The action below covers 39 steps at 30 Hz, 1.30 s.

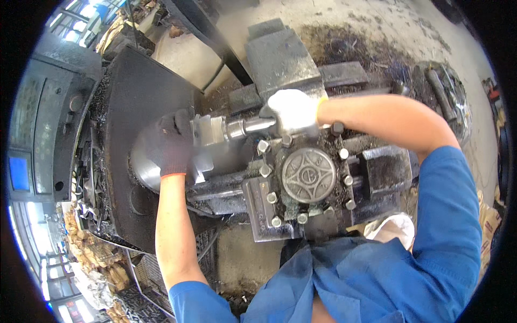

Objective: The person operates a metal lathe in a workshop, loading cylindrical metal parts into the chuck, adjusting the machine controls, and removing finished parts. The person also measures a part with a caliper and places finished pieces into a wire basket.

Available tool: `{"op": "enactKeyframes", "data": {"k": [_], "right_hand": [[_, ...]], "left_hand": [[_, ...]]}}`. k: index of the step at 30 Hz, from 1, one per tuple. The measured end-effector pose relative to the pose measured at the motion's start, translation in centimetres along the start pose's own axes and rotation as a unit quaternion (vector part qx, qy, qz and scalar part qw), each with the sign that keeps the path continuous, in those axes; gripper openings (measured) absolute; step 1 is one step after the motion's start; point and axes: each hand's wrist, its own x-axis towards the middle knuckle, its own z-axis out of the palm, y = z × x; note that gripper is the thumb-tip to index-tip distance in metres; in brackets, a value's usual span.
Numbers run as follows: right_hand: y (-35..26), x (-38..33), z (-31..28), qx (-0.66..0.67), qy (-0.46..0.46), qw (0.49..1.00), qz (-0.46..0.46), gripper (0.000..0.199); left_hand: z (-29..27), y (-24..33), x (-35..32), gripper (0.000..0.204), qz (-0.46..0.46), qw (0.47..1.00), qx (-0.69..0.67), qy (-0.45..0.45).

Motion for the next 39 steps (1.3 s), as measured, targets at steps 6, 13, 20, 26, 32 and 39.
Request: {"op": "enactKeyframes", "data": {"k": [6, 13, 20, 26, 32, 39], "right_hand": [[1.3, 0.8, -0.1, 0.041, -0.053, 0.998, 0.002, 0.034], [6.1, -0.1, -0.3, 0.016, 0.043, 0.999, 0.005, 0.031], [7.3, -17.5, -7.7, -0.091, 0.206, 0.955, 0.192, 0.034], [11.5, -29.0, -2.7, 0.014, 0.316, 0.888, 0.335, 0.04], [13.2, -34.7, 5.3, 0.128, 0.421, 0.825, 0.354, 0.043], [15.8, -36.9, 7.8, 0.053, 0.372, 0.843, 0.385, 0.055]], "left_hand": [[-0.2, -0.2, -0.5, 0.031, 0.013, 1.0, -0.024, -0.003], [0.0, -0.4, 0.2, 0.036, 0.024, 1.0, 0.005, -0.009], [0.7, -2.1, -1.1, 0.039, 0.016, 0.999, -0.001, -0.028], [0.6, -1.2, 0.1, 0.036, 0.061, 0.998, -0.018, 0.004], [0.5, -0.7, -0.1, 0.035, 0.052, 0.998, -0.02, 0.011], [-1.4, -0.9, -1.0, 0.057, -0.116, 0.966, -0.062, -0.221]]}}
